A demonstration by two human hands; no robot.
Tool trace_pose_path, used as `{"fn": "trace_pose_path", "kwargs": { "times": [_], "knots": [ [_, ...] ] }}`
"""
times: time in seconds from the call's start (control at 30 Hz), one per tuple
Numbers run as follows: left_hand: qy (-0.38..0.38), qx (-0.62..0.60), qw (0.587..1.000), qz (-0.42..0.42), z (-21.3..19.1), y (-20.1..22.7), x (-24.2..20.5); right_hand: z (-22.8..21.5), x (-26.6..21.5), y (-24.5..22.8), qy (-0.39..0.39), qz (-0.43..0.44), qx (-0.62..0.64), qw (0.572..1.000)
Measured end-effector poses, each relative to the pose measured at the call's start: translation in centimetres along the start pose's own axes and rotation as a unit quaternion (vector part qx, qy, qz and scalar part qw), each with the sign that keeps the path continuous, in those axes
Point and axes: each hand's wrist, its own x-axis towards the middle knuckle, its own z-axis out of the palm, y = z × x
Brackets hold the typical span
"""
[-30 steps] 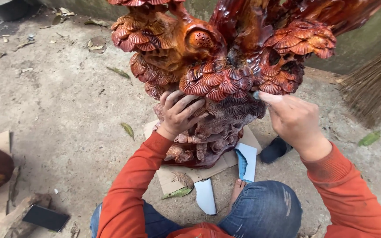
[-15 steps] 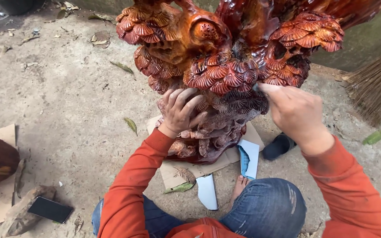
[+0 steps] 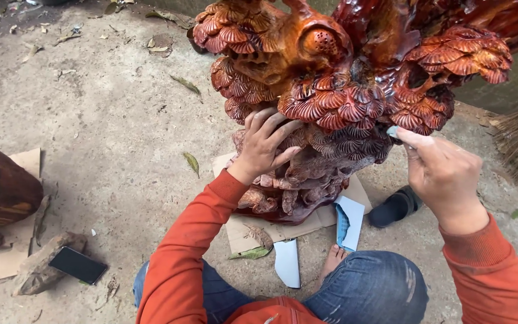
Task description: Polishing an intricate wooden sculpture by hand using a cloth and white polish.
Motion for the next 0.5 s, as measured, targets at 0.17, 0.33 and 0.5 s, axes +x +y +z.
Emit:
{"fn": "trace_pose_path", "kwargs": {
  "times": [0.17,0.33,0.5],
  "knots": [
    [-0.003,-0.002,1.0,-0.011,0.2,0.3,-0.2,0.7,2.2,-1.1,-0.003,-0.019,-0.11,0.994],
    [-0.038,0.021,0.999,0.029,-1.8,-0.9,-0.6,0.3,0.5,-0.2,0.016,-0.037,-0.084,0.996],
    [-0.189,0.132,0.952,0.2,-12.0,-5.8,-5.8,0.7,-0.8,0.6,0.002,-0.019,-0.08,0.997]
  ]
}}
